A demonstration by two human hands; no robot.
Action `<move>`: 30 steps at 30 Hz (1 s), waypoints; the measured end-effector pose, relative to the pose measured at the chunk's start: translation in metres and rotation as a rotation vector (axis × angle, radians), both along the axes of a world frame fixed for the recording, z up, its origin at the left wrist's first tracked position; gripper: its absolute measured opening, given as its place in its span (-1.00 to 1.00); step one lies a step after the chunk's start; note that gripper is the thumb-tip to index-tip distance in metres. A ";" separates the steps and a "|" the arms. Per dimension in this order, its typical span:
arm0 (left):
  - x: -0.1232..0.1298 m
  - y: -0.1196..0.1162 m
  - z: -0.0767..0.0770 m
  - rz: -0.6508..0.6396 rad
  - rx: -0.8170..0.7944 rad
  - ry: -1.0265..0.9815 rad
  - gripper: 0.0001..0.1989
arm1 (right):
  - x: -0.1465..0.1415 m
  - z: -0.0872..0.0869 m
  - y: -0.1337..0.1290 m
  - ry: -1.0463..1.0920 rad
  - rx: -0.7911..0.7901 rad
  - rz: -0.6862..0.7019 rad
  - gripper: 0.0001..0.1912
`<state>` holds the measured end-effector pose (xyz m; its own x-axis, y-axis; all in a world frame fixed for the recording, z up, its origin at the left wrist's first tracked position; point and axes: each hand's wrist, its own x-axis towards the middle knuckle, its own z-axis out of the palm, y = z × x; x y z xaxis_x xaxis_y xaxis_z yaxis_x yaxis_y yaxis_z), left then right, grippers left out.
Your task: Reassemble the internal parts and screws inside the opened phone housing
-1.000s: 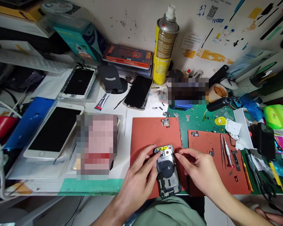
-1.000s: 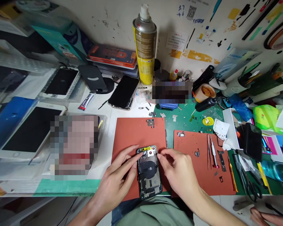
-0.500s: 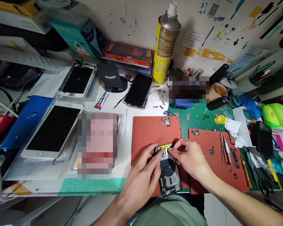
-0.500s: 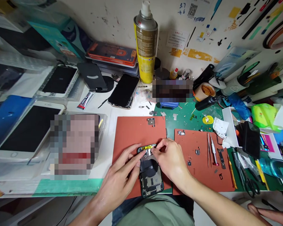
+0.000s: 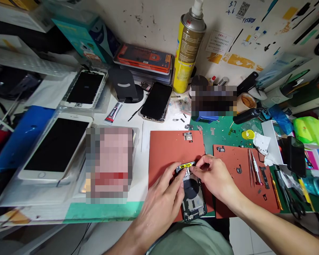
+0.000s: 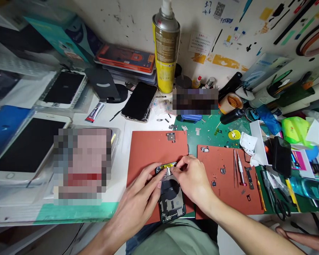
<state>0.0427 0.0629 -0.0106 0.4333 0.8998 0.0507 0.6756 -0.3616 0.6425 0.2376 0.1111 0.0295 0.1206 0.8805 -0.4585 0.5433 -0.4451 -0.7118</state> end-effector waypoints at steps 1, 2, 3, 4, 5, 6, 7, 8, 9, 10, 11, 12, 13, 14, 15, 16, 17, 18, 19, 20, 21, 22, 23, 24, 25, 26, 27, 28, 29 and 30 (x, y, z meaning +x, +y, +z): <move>0.000 0.000 0.001 -0.004 -0.003 0.006 -0.46 | 0.000 0.000 0.000 0.002 0.002 0.000 -0.76; 0.001 0.001 0.001 -0.007 -0.008 0.010 -0.46 | 0.000 -0.001 0.000 0.004 0.004 0.000 -0.76; 0.001 0.001 0.002 -0.008 -0.010 0.011 -0.47 | 0.000 -0.001 0.000 0.006 0.006 -0.001 -0.76; 0.002 0.001 0.003 -0.007 -0.009 0.009 -0.47 | 0.000 -0.001 0.000 0.007 0.007 -0.002 -0.76; 0.002 0.001 0.003 -0.004 -0.010 0.005 -0.48 | 0.000 -0.002 0.000 0.008 0.008 -0.003 -0.77; 0.002 0.000 0.003 0.001 -0.011 -0.002 -0.48 | 0.000 -0.002 0.000 0.010 0.010 -0.003 -0.76; 0.001 0.000 0.003 0.006 -0.015 -0.012 -0.48 | 0.000 -0.002 0.000 0.012 0.010 -0.003 -0.76; 0.000 -0.001 0.003 0.015 -0.021 -0.028 -0.48 | 0.001 -0.001 -0.001 0.016 0.009 -0.003 -0.75; -0.001 -0.002 0.002 0.031 -0.023 -0.050 -0.48 | 0.002 0.000 -0.001 0.019 0.012 -0.005 -0.75; -0.002 -0.003 0.002 0.052 -0.024 -0.075 -0.48 | 0.003 0.002 -0.003 0.021 0.021 -0.006 -0.74; -0.003 -0.004 0.001 0.078 -0.018 -0.102 -0.49 | 0.005 0.005 -0.005 0.016 0.036 -0.001 -0.73; -0.004 -0.006 0.001 0.105 -0.006 -0.132 -0.51 | 0.007 0.007 -0.008 0.005 0.058 0.010 -0.73; -0.004 -0.007 0.000 0.131 0.008 -0.159 -0.53 | 0.009 0.010 -0.013 -0.016 0.089 0.025 -0.73; -0.004 -0.009 0.000 0.154 0.025 -0.182 -0.55 | 0.011 0.013 -0.019 -0.047 0.130 0.044 -0.73; -0.004 -0.010 0.000 0.175 0.040 -0.200 -0.57 | 0.012 0.015 -0.027 -0.086 0.176 0.065 -0.74; -0.004 -0.011 0.000 0.195 0.050 -0.212 -0.59 | 0.013 0.016 -0.037 -0.132 0.230 0.083 -0.75; -0.004 -0.012 0.001 0.214 0.054 -0.220 -0.60 | 0.012 0.015 -0.049 -0.184 0.293 0.098 -0.76; -0.003 -0.012 0.002 0.232 0.048 -0.222 -0.62 | 0.011 0.013 -0.062 -0.238 0.351 0.115 -0.79; -0.002 -0.011 0.003 0.251 0.035 -0.219 -0.63 | 0.008 0.009 -0.076 -0.289 0.419 0.135 -0.81; -0.002 -0.010 0.005 0.268 0.017 -0.211 -0.63 | 0.004 0.005 -0.090 -0.351 0.479 0.146 -0.84; -0.001 -0.008 0.007 0.280 -0.002 -0.199 -0.63 | -0.001 -0.001 -0.103 -0.408 0.539 0.164 -0.83; 0.000 -0.006 0.009 0.282 -0.021 -0.182 -0.61 | -0.006 -0.007 -0.115 -0.453 0.573 0.215 -0.74; 0.001 -0.003 0.010 0.275 -0.039 -0.162 -0.60 | -0.012 -0.013 -0.124 -0.516 0.602 0.231 -0.58; 0.001 -0.001 0.012 0.257 -0.059 -0.141 -0.58 | -0.018 -0.019 -0.131 -0.574 0.621 0.243 -0.46; 0.002 0.002 0.013 0.234 -0.075 -0.125 -0.57 | -0.023 -0.024 -0.136 -0.614 0.645 0.255 -0.40; 0.003 0.004 0.014 0.213 -0.089 -0.116 -0.56 | -0.027 -0.028 -0.138 -0.641 0.659 0.248 -0.40; 0.004 0.005 0.015 0.199 -0.099 -0.115 -0.56 | -0.031 -0.030 -0.139 -0.650 0.667 0.235 -0.46; 0.005 0.006 0.016 0.192 -0.109 -0.119 -0.56 | -0.034 -0.031 -0.139 -0.646 0.669 0.217 -0.54; 0.005 0.006 0.016 0.190 -0.116 -0.126 -0.56 | -0.036 -0.032 -0.137 -0.637 0.667 0.197 -0.63; 0.005 0.005 0.017 0.192 -0.124 -0.133 -0.56 | -0.037 -0.031 -0.136 -0.626 0.664 0.182 -0.69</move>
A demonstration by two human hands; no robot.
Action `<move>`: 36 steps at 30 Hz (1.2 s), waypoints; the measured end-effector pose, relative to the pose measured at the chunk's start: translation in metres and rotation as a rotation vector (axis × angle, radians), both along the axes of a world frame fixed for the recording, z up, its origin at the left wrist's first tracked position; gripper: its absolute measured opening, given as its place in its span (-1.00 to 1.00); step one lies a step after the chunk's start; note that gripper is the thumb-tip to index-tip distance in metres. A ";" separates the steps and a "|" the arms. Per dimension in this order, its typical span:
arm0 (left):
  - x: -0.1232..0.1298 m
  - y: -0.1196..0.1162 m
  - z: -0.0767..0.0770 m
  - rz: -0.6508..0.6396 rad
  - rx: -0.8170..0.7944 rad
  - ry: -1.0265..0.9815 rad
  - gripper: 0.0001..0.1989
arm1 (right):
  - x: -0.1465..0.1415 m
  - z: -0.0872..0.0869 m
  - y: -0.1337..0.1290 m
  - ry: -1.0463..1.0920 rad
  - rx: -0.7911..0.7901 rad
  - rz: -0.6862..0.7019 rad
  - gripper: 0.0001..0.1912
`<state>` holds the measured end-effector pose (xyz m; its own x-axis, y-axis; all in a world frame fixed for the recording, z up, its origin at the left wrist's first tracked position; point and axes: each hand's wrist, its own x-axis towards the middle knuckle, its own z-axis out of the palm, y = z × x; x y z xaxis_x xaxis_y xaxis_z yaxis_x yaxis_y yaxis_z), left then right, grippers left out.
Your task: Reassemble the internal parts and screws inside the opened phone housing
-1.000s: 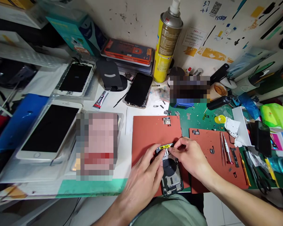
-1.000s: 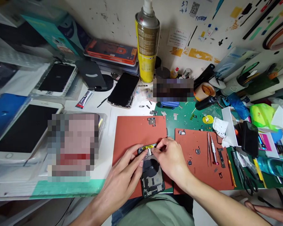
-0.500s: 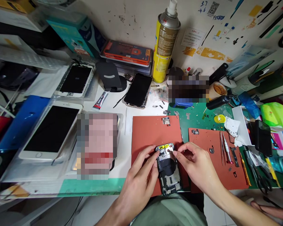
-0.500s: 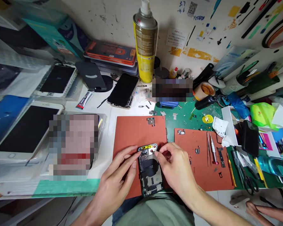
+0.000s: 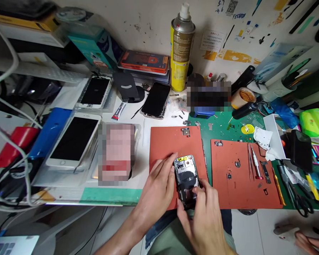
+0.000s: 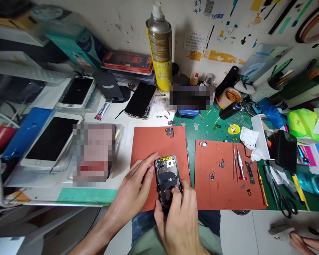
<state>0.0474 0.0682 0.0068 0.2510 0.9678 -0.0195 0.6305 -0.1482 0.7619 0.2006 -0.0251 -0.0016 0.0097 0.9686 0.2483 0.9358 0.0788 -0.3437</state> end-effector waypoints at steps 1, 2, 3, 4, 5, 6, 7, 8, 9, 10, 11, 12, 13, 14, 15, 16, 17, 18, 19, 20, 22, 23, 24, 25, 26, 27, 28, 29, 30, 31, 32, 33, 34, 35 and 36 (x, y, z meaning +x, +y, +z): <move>-0.001 -0.002 0.001 0.006 -0.004 -0.006 -0.56 | 0.000 0.001 0.001 0.011 0.002 -0.001 -0.73; -0.003 -0.005 0.002 0.013 -0.008 -0.008 -0.57 | 0.001 0.002 0.002 0.017 0.004 0.012 -0.74; -0.005 -0.008 0.003 0.026 -0.006 -0.008 -0.57 | 0.004 0.004 0.003 0.020 0.004 0.035 -0.75; -0.008 -0.013 0.004 0.044 0.002 -0.006 -0.58 | 0.008 0.006 0.005 0.024 0.001 0.068 -0.75; -0.011 -0.019 0.005 0.071 0.012 -0.001 -0.59 | 0.014 0.008 0.007 0.032 -0.013 0.114 -0.75; -0.015 -0.026 0.006 0.105 0.019 0.005 -0.59 | 0.021 0.010 0.010 0.042 -0.035 0.171 -0.76; -0.018 -0.033 0.007 0.141 0.023 0.011 -0.60 | 0.029 0.013 0.014 0.055 -0.068 0.237 -0.76; -0.022 -0.040 0.007 0.172 0.027 0.015 -0.61 | 0.038 0.015 0.019 0.072 -0.124 0.328 -0.76; -0.026 -0.048 0.008 0.192 0.030 0.019 -0.61 | 0.048 0.018 0.025 0.072 -0.190 0.415 -0.75; -0.029 -0.054 0.007 0.198 0.030 0.022 -0.62 | 0.056 0.020 0.031 0.064 -0.231 0.485 -0.73; -0.031 -0.060 0.007 0.192 0.032 0.024 -0.62 | 0.064 0.022 0.037 0.061 -0.263 0.542 -0.70; -0.034 -0.064 0.006 0.177 0.033 0.028 -0.63 | 0.071 0.024 0.043 0.052 -0.286 0.587 -0.67; -0.036 -0.067 0.006 0.160 0.035 0.036 -0.62 | 0.077 0.026 0.047 0.040 -0.302 0.626 -0.65; -0.037 -0.068 0.005 0.143 0.041 0.045 -0.61 | 0.081 0.028 0.052 0.028 -0.313 0.653 -0.63; -0.039 -0.067 0.005 0.120 0.051 0.057 -0.59 | 0.085 0.030 0.055 0.015 -0.323 0.673 -0.61; -0.041 -0.065 0.005 0.090 0.064 0.067 -0.57 | 0.087 0.032 0.058 0.005 -0.332 0.687 -0.61; -0.043 -0.062 0.005 0.051 0.074 0.075 -0.54 | 0.089 0.034 0.060 0.000 -0.342 0.697 -0.61; -0.044 -0.058 0.005 0.004 0.076 0.080 -0.51 | 0.091 0.035 0.062 -0.002 -0.355 0.707 -0.62; -0.047 -0.055 0.005 -0.045 0.067 0.080 -0.48 | 0.092 0.037 0.064 0.001 -0.370 0.717 -0.63; -0.049 -0.052 0.005 -0.092 0.049 0.079 -0.45 | 0.093 0.038 0.065 0.008 -0.381 0.724 -0.63; -0.053 -0.047 0.005 -0.161 0.006 0.077 -0.40 | 0.094 0.039 0.065 0.032 -0.390 0.724 -0.57; -0.056 -0.046 0.004 -0.183 -0.010 0.076 -0.38 | 0.093 0.039 0.062 0.059 -0.369 0.708 -0.54; -0.058 -0.045 0.003 -0.199 -0.018 0.073 -0.36 | 0.091 0.038 0.058 0.101 -0.319 0.674 -0.52; -0.060 -0.045 0.001 -0.212 -0.022 0.069 -0.35 | 0.087 0.038 0.051 0.155 -0.249 0.624 -0.54; -0.061 -0.045 -0.001 -0.222 -0.025 0.064 -0.34 | 0.082 0.036 0.043 0.216 -0.167 0.564 -0.58; -0.063 -0.045 -0.003 -0.230 -0.022 0.056 -0.34 | 0.075 0.035 0.033 0.277 -0.072 0.494 -0.66; -0.064 -0.044 -0.005 -0.237 -0.017 0.048 -0.33 | 0.067 0.033 0.023 0.314 -0.020 0.434 -0.71; -0.065 -0.044 -0.007 -0.241 -0.010 0.041 -0.34 | 0.058 0.030 0.012 0.332 0.030 0.405 -0.73; -0.066 -0.044 -0.009 -0.245 0.002 0.035 -0.35 | 0.049 0.027 0.003 0.334 0.062 0.400 -0.73; -0.067 -0.043 -0.011 -0.250 0.015 0.030 -0.36 | 0.040 0.023 -0.005 0.332 0.076 0.405 -0.73; -0.067 -0.042 -0.012 -0.255 0.030 0.026 -0.37 | 0.032 0.020 -0.011 0.323 0.100 0.397 -0.73; -0.068 -0.041 -0.013 -0.263 0.045 0.024 -0.39 | 0.023 0.017 -0.014 0.305 0.131 0.380 -0.73; -0.069 -0.040 -0.014 -0.271 0.060 0.019 -0.41 | 0.016 0.015 -0.014 0.298 0.145 0.354 -0.73; -0.070 -0.040 -0.014 -0.280 0.077 0.012 -0.43 | 0.009 0.013 -0.013 0.306 0.144 0.317 -0.74; -0.071 -0.039 -0.014 -0.287 0.091 0.004 -0.47 | 0.002 0.012 -0.010 0.330 0.125 0.276 -0.76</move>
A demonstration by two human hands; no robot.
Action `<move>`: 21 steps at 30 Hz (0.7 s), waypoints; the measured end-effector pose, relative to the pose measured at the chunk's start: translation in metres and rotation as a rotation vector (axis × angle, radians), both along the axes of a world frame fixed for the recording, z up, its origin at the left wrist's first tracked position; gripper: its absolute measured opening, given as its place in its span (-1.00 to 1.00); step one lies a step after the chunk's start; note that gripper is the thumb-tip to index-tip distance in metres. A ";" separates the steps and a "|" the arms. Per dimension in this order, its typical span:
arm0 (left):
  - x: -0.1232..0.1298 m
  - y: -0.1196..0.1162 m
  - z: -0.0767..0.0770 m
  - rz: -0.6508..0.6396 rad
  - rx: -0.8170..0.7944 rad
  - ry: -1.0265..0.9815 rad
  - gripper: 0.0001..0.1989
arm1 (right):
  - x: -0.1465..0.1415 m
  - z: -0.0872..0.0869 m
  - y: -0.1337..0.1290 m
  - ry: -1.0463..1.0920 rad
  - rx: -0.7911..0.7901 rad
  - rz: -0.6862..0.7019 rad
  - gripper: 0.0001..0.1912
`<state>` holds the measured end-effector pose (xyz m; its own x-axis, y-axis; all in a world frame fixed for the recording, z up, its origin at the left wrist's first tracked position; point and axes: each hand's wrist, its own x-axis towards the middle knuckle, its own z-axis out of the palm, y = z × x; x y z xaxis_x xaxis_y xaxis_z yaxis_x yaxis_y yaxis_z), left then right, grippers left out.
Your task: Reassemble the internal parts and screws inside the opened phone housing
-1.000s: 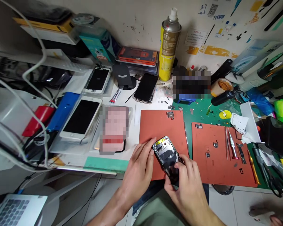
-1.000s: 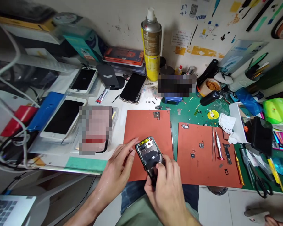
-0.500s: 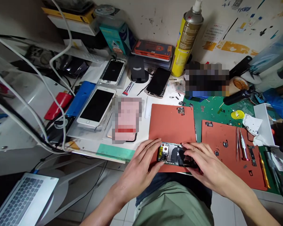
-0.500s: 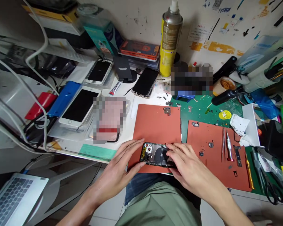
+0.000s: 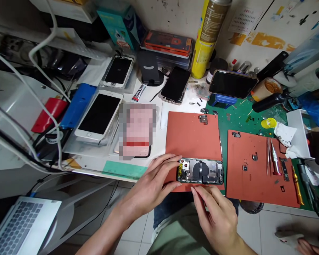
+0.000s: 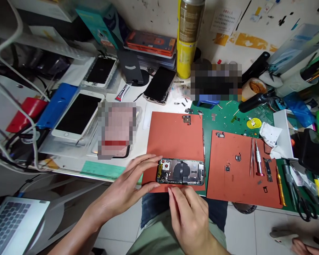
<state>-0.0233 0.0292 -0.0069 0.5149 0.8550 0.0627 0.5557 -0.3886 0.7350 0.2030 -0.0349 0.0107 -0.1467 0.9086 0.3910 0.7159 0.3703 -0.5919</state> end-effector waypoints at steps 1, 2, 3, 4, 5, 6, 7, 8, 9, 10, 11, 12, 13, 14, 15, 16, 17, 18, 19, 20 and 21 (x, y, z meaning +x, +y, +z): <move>-0.001 0.001 0.000 -0.006 0.011 -0.010 -0.50 | -0.006 0.000 0.004 0.031 -0.046 -0.033 -0.78; -0.002 0.001 0.000 -0.012 0.019 -0.020 -0.55 | -0.011 0.000 0.009 0.064 -0.095 -0.064 -0.81; -0.002 0.001 0.000 -0.016 0.026 -0.030 -0.59 | -0.016 0.001 0.013 0.089 -0.138 -0.091 -0.84; -0.003 0.001 0.000 -0.019 0.033 -0.040 -0.63 | -0.020 0.001 0.017 0.099 -0.168 -0.113 -0.85; -0.004 0.001 -0.001 -0.022 0.041 -0.048 -0.65 | -0.024 0.001 0.020 0.096 -0.184 -0.129 -0.85; -0.004 0.001 -0.001 -0.022 0.050 -0.056 -0.66 | -0.027 0.001 0.022 0.082 -0.190 -0.140 -0.84; -0.005 0.001 -0.002 -0.021 0.061 -0.062 -0.66 | -0.030 0.000 0.023 0.063 -0.191 -0.146 -0.83; -0.005 0.001 -0.003 -0.023 0.071 -0.063 -0.65 | -0.032 -0.001 0.024 0.042 -0.189 -0.146 -0.82; -0.006 0.001 -0.003 -0.026 0.079 -0.056 -0.64 | -0.034 -0.001 0.024 0.021 -0.187 -0.143 -0.81; -0.006 0.002 -0.004 -0.029 0.085 -0.044 -0.62 | -0.035 -0.002 0.024 0.003 -0.184 -0.139 -0.79; -0.007 0.002 -0.004 -0.035 0.090 -0.025 -0.59 | -0.036 -0.002 0.024 -0.014 -0.179 -0.136 -0.78; -0.007 0.003 -0.004 -0.037 0.096 -0.003 -0.56 | -0.037 -0.002 0.024 -0.032 -0.173 -0.133 -0.77; -0.007 0.004 -0.005 -0.036 0.104 0.017 -0.53 | -0.037 -0.002 0.025 -0.049 -0.167 -0.130 -0.76; -0.007 0.005 -0.006 -0.036 0.117 0.028 -0.51 | -0.037 -0.001 0.025 -0.066 -0.162 -0.128 -0.75; -0.007 0.006 -0.007 -0.032 0.139 0.027 -0.51 | -0.037 -0.001 0.025 -0.083 -0.157 -0.124 -0.74; -0.007 0.007 -0.008 -0.029 0.166 0.018 -0.52 | -0.036 0.000 0.026 -0.101 -0.152 -0.119 -0.73; -0.007 0.008 -0.010 -0.025 0.199 0.000 -0.54 | -0.035 0.000 0.026 -0.122 -0.151 -0.109 -0.72; -0.007 0.010 -0.012 -0.029 0.237 -0.022 -0.54 | -0.034 0.001 0.026 -0.144 -0.151 -0.098 -0.71; -0.007 0.011 -0.014 -0.034 0.270 -0.042 -0.55 | -0.033 0.001 0.027 -0.168 -0.147 -0.087 -0.69; -0.007 0.012 -0.016 -0.040 0.283 -0.052 -0.54 | -0.032 0.001 0.027 -0.192 -0.137 -0.079 -0.68; -0.007 0.013 -0.018 -0.047 0.299 -0.060 -0.53 | -0.031 0.001 0.028 -0.215 -0.119 -0.074 -0.67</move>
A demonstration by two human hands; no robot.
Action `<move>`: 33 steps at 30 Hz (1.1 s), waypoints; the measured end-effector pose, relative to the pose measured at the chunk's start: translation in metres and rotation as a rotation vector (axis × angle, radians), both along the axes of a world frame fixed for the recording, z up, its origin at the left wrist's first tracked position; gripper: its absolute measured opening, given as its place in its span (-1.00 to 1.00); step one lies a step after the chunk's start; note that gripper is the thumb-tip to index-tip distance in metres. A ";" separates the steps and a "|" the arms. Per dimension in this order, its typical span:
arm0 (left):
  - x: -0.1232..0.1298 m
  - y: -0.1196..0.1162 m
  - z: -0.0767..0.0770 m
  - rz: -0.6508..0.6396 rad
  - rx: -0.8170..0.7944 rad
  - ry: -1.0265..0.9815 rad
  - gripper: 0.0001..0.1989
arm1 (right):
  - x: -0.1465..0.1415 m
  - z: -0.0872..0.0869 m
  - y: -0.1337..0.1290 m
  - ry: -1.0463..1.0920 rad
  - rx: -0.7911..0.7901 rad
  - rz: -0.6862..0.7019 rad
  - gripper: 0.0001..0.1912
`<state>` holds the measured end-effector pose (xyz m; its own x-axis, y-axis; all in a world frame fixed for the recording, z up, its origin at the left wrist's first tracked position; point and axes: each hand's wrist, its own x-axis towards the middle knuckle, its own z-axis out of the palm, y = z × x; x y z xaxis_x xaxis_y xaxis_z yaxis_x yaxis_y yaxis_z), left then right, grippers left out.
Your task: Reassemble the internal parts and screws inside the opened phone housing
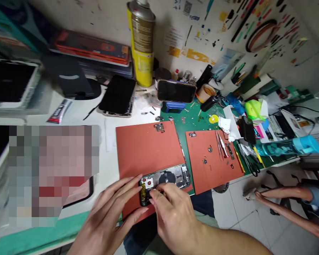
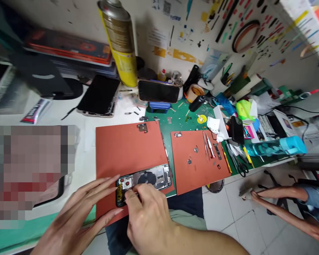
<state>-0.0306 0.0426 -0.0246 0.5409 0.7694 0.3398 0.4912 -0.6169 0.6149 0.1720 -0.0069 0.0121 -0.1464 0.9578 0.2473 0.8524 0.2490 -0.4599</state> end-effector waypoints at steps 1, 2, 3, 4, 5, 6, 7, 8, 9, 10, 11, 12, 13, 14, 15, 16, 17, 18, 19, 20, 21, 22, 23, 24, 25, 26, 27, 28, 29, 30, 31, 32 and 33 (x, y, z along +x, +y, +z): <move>0.000 0.001 -0.002 -0.003 0.014 -0.007 -0.52 | 0.000 0.000 0.001 -0.021 0.023 0.004 -0.67; -0.001 0.001 -0.003 -0.004 0.024 -0.009 -0.52 | 0.001 0.000 0.001 -0.038 0.048 0.005 -0.67; -0.001 0.001 -0.003 -0.002 0.035 -0.011 -0.51 | 0.001 0.000 0.002 -0.053 0.072 0.006 -0.67; -0.001 0.001 -0.004 0.000 0.042 -0.008 -0.51 | 0.001 0.001 0.003 -0.065 0.088 0.011 -0.68; -0.001 0.001 -0.004 0.001 0.047 -0.004 -0.51 | 0.002 0.001 0.004 -0.076 0.098 0.019 -0.69; -0.001 0.001 -0.005 0.004 0.051 0.002 -0.50 | 0.002 0.001 0.004 -0.084 0.106 0.029 -0.71; -0.001 0.001 -0.005 0.008 0.056 0.007 -0.49 | 0.003 0.001 0.005 -0.094 0.111 0.041 -0.72; -0.001 0.001 -0.006 0.011 0.057 0.010 -0.49 | 0.003 0.001 0.005 -0.106 0.115 0.055 -0.73; 0.000 0.001 -0.006 0.014 0.058 0.009 -0.48 | 0.004 0.001 0.006 -0.119 0.119 0.067 -0.73; 0.000 0.001 -0.007 0.018 0.053 0.004 -0.48 | 0.005 0.000 0.006 -0.133 0.120 0.075 -0.74; 0.001 0.001 -0.008 0.022 0.046 -0.005 -0.48 | 0.006 0.000 0.005 -0.144 0.119 0.079 -0.74; 0.001 0.001 -0.009 0.026 0.034 -0.013 -0.48 | 0.006 0.000 0.005 -0.147 0.117 0.082 -0.74; 0.001 0.001 -0.009 0.029 0.023 -0.020 -0.48 | 0.007 -0.001 0.004 -0.142 0.116 0.083 -0.73; 0.002 0.000 -0.008 0.032 0.009 -0.021 -0.47 | 0.008 -0.001 0.004 -0.130 0.118 0.085 -0.73; 0.002 -0.001 -0.006 0.035 -0.005 -0.015 -0.47 | 0.008 -0.001 0.003 -0.116 0.121 0.086 -0.72; 0.002 -0.002 -0.003 0.038 -0.022 -0.002 -0.48 | 0.009 -0.001 0.002 -0.101 0.127 0.088 -0.71; 0.002 -0.004 0.001 0.041 -0.047 0.017 -0.49 | 0.009 -0.001 0.001 -0.089 0.136 0.092 -0.71; 0.003 -0.005 0.005 0.041 -0.069 0.033 -0.51 | 0.010 -0.001 0.000 -0.083 0.148 0.098 -0.72; 0.003 -0.006 0.008 0.042 -0.097 0.050 -0.53 | 0.011 -0.002 -0.001 -0.080 0.158 0.107 -0.72; 0.003 -0.006 0.012 0.037 -0.130 0.062 -0.54 | 0.012 -0.003 -0.002 -0.079 0.163 0.120 -0.72; 0.003 -0.007 0.014 0.035 -0.156 0.069 -0.54 | 0.013 -0.005 -0.002 -0.080 0.164 0.131 -0.71; 0.004 -0.007 0.016 0.028 -0.174 0.070 -0.56 | 0.014 -0.007 -0.003 -0.079 0.161 0.140 -0.70; 0.003 -0.007 0.017 0.018 -0.184 0.068 -0.59 | 0.015 -0.009 -0.004 -0.080 0.160 0.147 -0.69; 0.003 -0.007 0.018 0.011 -0.185 0.062 -0.63 | 0.016 -0.011 -0.005 -0.080 0.162 0.154 -0.68; 0.003 -0.007 0.018 0.002 -0.177 0.053 -0.67 | 0.017 -0.013 -0.006 -0.081 0.165 0.160 -0.67; 0.002 -0.007 0.019 -0.007 -0.164 0.044 -0.70 | 0.017 -0.014 -0.008 -0.081 0.170 0.165 -0.66; 0.002 -0.007 0.019 -0.015 -0.147 0.035 -0.71 | 0.018 -0.015 -0.009 -0.080 0.173 0.171 -0.66; 0.002 -0.008 0.019 -0.022 -0.131 0.025 -0.72 | 0.018 -0.015 -0.009 -0.081 0.171 0.175 -0.65; 0.001 -0.008 0.019 -0.028 -0.118 0.015 -0.72 | 0.019 -0.015 -0.010 -0.082 0.165 0.180 -0.65; 0.001 -0.008 0.018 -0.031 -0.111 0.005 -0.71 | 0.019 -0.015 -0.010 -0.083 0.159 0.186 -0.65; 0.001 -0.008 0.018 -0.032 -0.107 -0.004 -0.70 | 0.019 -0.015 -0.010 -0.085 0.155 0.193 -0.65; 0.001 -0.009 0.018 -0.032 -0.102 -0.015 -0.69 | 0.020 -0.015 -0.009 -0.087 0.153 0.202 -0.65; 0.000 -0.009 0.017 -0.032 -0.096 -0.027 -0.68 | 0.020 -0.015 -0.009 -0.087 0.152 0.209 -0.65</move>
